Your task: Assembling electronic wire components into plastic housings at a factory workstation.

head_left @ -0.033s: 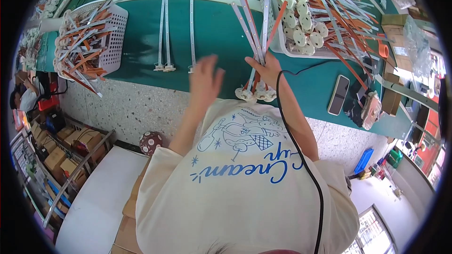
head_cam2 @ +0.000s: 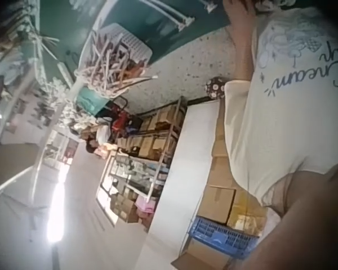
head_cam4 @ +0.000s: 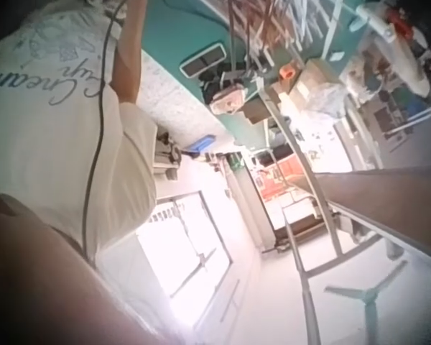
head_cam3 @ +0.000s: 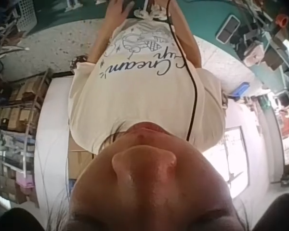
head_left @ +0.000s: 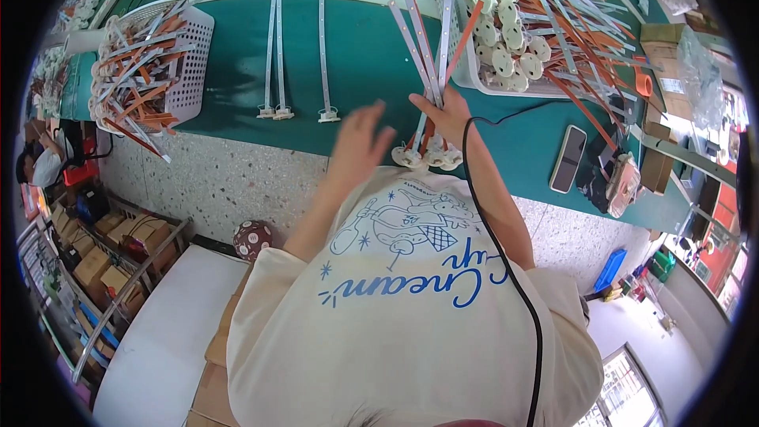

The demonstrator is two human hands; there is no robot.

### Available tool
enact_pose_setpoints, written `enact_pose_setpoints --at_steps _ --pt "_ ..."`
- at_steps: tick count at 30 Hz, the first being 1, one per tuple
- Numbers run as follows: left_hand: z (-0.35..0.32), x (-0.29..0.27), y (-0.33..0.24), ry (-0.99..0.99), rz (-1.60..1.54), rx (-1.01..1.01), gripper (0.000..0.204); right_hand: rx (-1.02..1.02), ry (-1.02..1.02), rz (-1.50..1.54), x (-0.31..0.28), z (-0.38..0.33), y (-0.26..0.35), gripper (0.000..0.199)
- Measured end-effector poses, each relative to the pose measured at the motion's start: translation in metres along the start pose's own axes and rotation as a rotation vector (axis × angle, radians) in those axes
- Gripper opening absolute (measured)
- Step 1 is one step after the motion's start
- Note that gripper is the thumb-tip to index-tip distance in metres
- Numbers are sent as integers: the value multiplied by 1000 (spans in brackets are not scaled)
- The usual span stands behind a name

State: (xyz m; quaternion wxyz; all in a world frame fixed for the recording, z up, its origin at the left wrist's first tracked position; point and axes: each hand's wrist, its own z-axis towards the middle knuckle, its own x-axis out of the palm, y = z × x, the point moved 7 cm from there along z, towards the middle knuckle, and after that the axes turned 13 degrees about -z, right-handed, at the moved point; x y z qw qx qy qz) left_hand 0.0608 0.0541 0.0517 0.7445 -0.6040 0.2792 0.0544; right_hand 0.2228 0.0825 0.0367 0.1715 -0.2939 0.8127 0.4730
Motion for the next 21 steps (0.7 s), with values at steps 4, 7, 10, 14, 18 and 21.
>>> enact_pose_setpoints --at_steps 4,7,10,14,18,21 --pt "-10 43 5 309 -427 -342 29 -75 -79 8 0 3 -4 36" --pt "-16 45 15 355 -499 -458 24 -122 -78 10 0 4 -8 35" --pt "-18 48 22 319 -489 -398 20 -109 6 -6 4 5 -12 34" --pt "-20 53 27 357 -449 -273 17 -165 110 32 7 0 -8 33" --pt "-20 29 36 228 -556 -545 18 -149 245 -26 9 -6 -4 30" --pt "-8 -39 33 -38 -324 -535 21 -99 256 -2 5 -7 -15 28"
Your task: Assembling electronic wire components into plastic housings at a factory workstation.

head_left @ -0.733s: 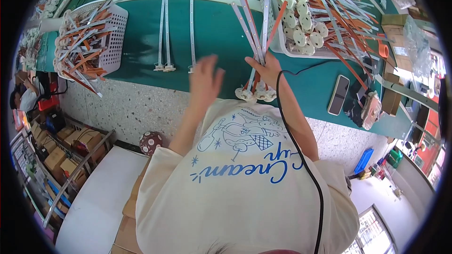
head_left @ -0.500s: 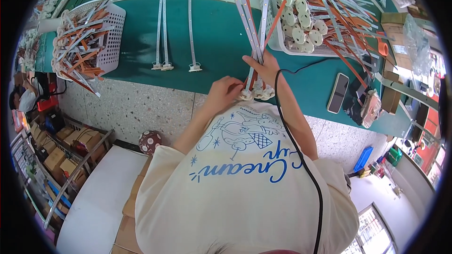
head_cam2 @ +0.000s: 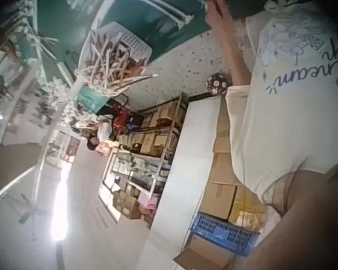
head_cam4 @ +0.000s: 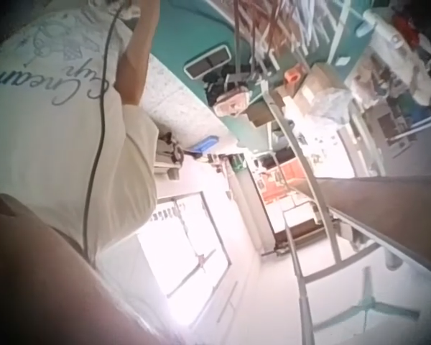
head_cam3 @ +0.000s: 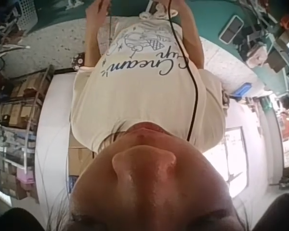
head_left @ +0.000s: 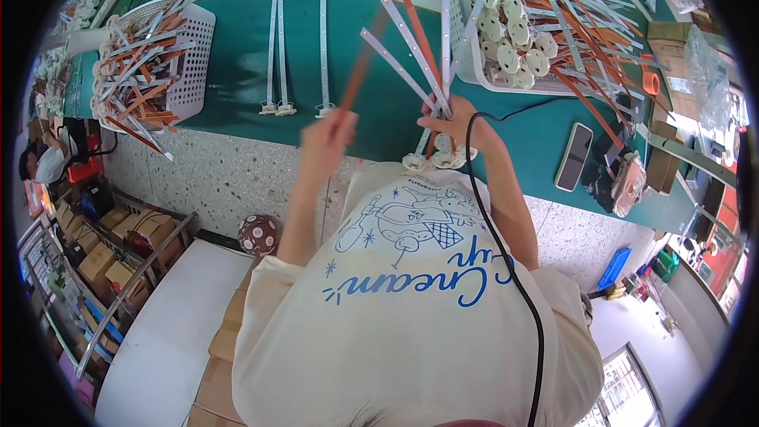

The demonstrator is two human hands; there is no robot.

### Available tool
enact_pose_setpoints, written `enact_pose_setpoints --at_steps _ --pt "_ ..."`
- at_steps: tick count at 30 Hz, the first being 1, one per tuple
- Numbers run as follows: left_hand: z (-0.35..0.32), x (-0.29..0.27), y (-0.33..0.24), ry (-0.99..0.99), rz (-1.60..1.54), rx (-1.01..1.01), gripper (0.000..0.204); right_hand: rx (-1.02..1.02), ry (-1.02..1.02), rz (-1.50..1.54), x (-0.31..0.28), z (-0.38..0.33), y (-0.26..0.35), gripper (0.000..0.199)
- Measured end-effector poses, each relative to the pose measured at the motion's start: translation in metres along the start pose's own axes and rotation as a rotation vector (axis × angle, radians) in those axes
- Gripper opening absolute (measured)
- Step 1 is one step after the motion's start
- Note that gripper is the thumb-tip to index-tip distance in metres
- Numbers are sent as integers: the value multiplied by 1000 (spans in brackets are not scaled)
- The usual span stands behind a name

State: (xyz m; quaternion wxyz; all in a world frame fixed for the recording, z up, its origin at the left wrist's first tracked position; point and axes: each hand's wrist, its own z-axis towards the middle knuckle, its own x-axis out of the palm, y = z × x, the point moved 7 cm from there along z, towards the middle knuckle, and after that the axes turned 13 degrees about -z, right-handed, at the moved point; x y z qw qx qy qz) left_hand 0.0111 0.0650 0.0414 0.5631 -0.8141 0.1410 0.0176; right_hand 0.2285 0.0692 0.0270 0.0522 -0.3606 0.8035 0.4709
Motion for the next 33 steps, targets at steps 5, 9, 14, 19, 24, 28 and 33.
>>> enact_pose_setpoints --at_steps 5,9,14,19,24,28,33 --pt "12 -91 -29 -400 456 197 25 27 -92 54 -2 0 -6 27" --pt "39 -66 1 -350 763 144 30 87 -88 -10 -1 5 -10 26" --pt "4 23 -42 -22 315 443 34 49 -84 218 -5 2 10 24" --pt "-16 65 -20 331 21 -73 25 27 -77 374 3 6 14 25" --pt "-11 -28 -26 -27 336 322 13 102 -173 293 -1 1 -4 27" --pt "-5 -100 -21 -371 427 58 17 104 -212 301 0 6 -14 31" --pt "20 -70 -6 -515 902 322 23 37 -230 359 -1 8 -4 27"
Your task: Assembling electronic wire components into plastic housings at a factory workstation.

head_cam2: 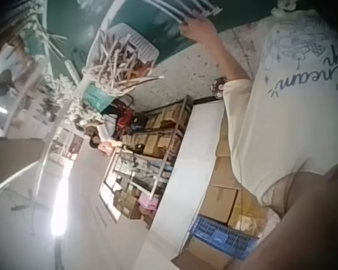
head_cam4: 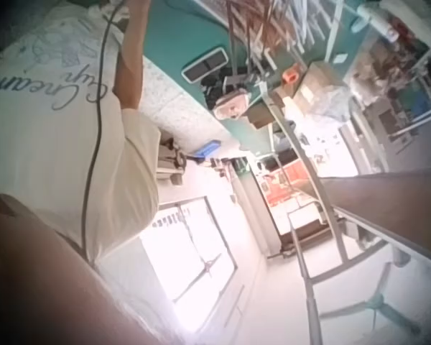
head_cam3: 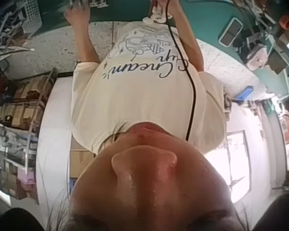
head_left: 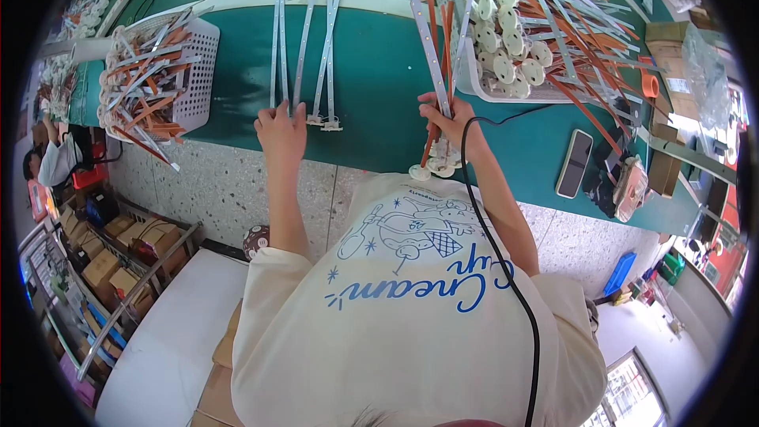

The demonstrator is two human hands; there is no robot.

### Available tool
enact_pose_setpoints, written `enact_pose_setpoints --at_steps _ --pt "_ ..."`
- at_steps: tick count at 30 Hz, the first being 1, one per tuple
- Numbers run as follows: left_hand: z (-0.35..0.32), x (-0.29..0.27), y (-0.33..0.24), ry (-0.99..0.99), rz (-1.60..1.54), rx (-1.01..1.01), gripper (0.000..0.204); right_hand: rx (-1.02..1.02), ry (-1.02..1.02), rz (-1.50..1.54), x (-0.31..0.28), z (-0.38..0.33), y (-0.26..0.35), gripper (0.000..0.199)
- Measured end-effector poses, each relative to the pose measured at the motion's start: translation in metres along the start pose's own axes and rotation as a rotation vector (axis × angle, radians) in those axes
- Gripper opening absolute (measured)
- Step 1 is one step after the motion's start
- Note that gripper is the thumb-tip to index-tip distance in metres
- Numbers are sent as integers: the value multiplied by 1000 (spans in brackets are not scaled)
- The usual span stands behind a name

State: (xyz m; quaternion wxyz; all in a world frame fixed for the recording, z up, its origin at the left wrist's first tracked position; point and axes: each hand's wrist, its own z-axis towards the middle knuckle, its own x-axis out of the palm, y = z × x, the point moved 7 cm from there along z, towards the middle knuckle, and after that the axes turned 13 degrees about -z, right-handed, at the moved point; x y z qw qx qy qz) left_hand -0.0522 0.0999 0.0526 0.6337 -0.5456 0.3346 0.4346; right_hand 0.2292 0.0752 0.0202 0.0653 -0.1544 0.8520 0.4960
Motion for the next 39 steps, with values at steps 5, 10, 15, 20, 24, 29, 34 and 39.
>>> enact_pose_setpoints --at_steps 5,10,15,20,24,29,34,39 --pt "-28 18 -98 405 -816 -8 31 73 14 232 6 -4 12 21" --pt "-73 56 -124 783 -969 -197 21 58 -28 213 12 3 4 25" --pt "-61 38 -102 610 -924 -73 14 62 46 158 18 5 -6 27" --pt "-9 -17 -21 228 -647 -228 14 116 100 -22 12 2 -7 19" --pt "24 -6 10 181 -418 -150 18 27 60 6 12 6 -18 20" --pt "22 6 -37 191 -556 -7 23 60 97 82 10 -2 -4 21" --pt "-53 61 -120 966 -1014 -165 25 -17 150 335 19 -2 8 19" --pt "-66 69 -103 967 -958 -210 20 21 124 309 19 -3 4 26"
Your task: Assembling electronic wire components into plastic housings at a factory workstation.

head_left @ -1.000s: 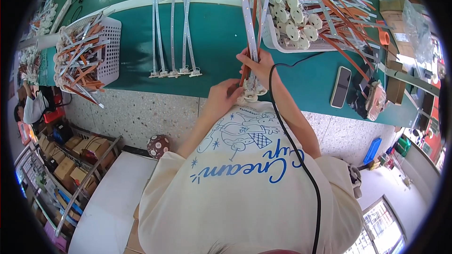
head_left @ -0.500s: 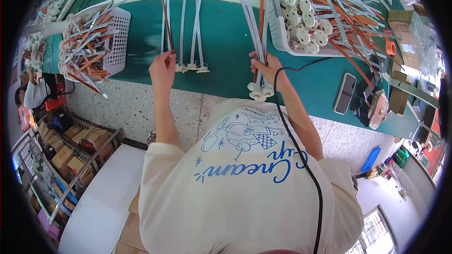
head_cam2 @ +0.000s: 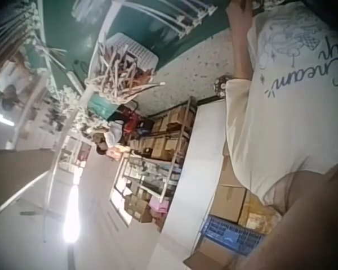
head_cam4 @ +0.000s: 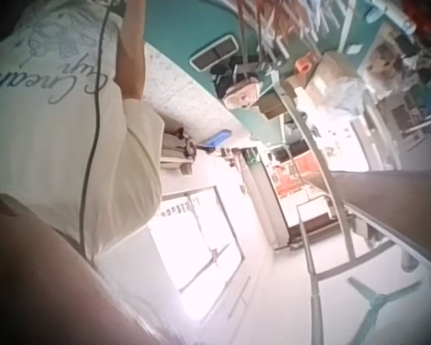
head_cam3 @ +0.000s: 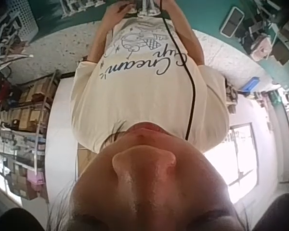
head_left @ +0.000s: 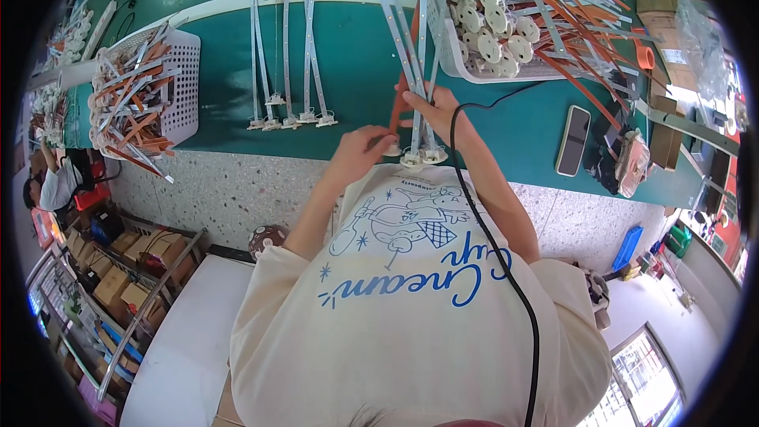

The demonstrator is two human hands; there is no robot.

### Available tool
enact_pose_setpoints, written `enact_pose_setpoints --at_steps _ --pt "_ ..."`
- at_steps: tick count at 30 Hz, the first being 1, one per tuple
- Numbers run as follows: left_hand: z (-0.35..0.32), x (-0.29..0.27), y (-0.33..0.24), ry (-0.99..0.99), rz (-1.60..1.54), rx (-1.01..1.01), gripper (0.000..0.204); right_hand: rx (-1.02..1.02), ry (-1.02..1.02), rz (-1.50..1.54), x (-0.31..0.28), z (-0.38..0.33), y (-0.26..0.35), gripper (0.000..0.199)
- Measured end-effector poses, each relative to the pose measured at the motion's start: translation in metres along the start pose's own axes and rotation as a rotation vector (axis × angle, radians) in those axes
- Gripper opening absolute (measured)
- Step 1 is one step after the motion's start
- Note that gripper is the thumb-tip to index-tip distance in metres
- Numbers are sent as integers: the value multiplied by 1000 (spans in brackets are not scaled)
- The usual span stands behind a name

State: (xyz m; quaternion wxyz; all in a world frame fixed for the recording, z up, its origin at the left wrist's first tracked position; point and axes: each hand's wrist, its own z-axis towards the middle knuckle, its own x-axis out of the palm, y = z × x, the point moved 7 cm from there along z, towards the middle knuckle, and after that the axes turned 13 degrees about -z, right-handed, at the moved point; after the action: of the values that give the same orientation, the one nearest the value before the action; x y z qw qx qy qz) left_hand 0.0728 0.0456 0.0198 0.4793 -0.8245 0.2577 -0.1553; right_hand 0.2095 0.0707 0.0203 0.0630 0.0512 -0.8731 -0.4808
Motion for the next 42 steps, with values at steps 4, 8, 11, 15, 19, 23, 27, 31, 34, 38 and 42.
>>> enact_pose_setpoints --at_steps 4,8,11,15,19,23,27,31,34,38,42 --pt "-20 -68 -21 -324 264 209 15 90 -30 -100 -16 -1 -13 28" --pt "-47 -138 -32 -685 460 162 16 87 -39 -67 -13 -2 -11 28" --pt "-44 -142 -30 -707 636 63 18 56 -24 -26 -8 1 -5 28" --pt "-30 -82 -43 -543 534 332 27 102 1 161 2 -2 8 29" --pt "-16 4 -26 -38 -65 8 30 49 16 279 12 -5 22 31" --pt "-13 14 -17 -14 -242 -4 29 58 -43 200 9 -5 21 33" --pt "-9 16 -19 -56 -254 39 20 65 -38 138 13 -4 16 32" --pt "-11 -1 -10 -43 -300 -4 11 -43 6 -128 15 -1 12 26" --pt "-31 -47 -21 -162 -307 7 6 43 86 -244 9 -5 4 24" --pt "-50 -123 -22 -429 -204 35 7 47 77 -176 1 -3 -7 23" --pt "-42 -139 -36 -746 615 176 16 53 23 -45 -1 -1 -1 22"
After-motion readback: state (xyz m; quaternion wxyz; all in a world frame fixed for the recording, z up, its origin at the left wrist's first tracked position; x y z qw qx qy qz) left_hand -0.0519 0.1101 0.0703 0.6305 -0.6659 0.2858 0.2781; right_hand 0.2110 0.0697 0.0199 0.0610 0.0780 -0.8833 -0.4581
